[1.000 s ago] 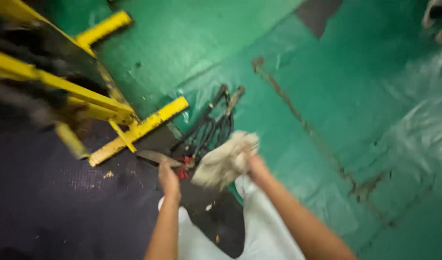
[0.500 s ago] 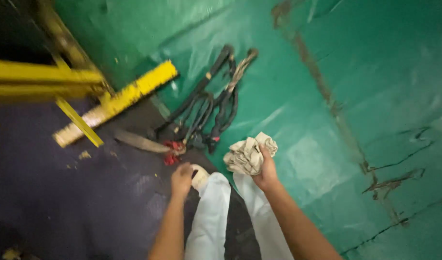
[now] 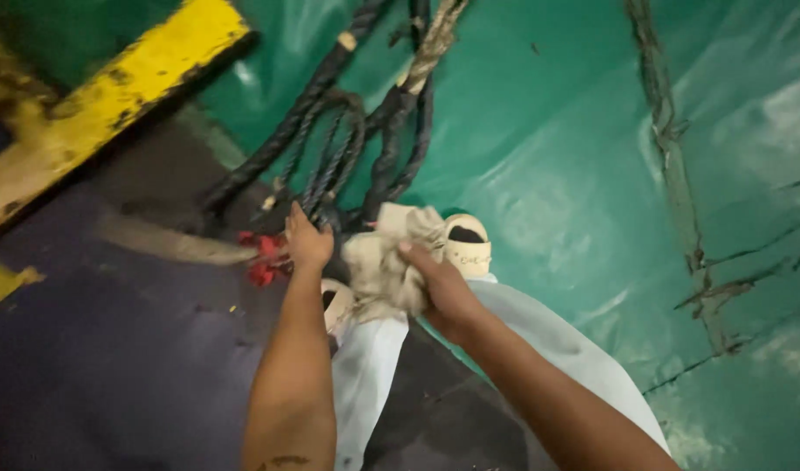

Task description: Cleaning and wiping down gym equipment and pulley attachments with a cloth.

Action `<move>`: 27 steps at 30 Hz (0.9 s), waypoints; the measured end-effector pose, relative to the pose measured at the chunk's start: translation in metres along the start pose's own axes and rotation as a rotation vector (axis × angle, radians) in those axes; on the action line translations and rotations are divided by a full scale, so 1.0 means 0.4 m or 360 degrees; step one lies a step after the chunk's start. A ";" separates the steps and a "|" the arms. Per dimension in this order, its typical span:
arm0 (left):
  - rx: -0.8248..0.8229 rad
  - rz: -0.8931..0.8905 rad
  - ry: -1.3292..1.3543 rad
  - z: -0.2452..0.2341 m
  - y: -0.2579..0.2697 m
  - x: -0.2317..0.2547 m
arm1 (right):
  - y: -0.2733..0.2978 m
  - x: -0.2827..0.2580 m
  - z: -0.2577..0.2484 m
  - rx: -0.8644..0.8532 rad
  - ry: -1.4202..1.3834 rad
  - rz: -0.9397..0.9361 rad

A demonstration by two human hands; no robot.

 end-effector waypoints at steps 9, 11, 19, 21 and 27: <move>-0.0042 0.0165 -0.0227 -0.039 0.096 0.151 | -0.021 0.040 -0.075 0.0054 0.0050 0.0023; -0.0050 0.0239 0.0051 -0.143 0.156 0.165 | 0.020 0.079 -0.147 0.0057 -0.0043 0.0052; -0.0373 -0.0143 0.1545 -0.696 0.487 0.392 | 0.395 0.053 -0.014 0.0047 -0.0581 0.0093; -0.0188 -0.0007 0.1403 -0.758 0.569 0.420 | 0.425 -0.001 0.046 -0.0299 -0.0533 -0.0219; -0.0155 0.0068 0.0064 -0.952 0.805 0.778 | 0.504 -0.097 0.435 -0.0495 0.0592 -0.0585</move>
Point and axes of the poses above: each hand's wrist, its own y-axis away from the middle knuckle, its own z-axis out of the palm, x = y × z, the point moved 5 cm from there along -y, towards the middle knuckle, and after that the axes turned 4 degrees about -x, right-handed, at the moved point
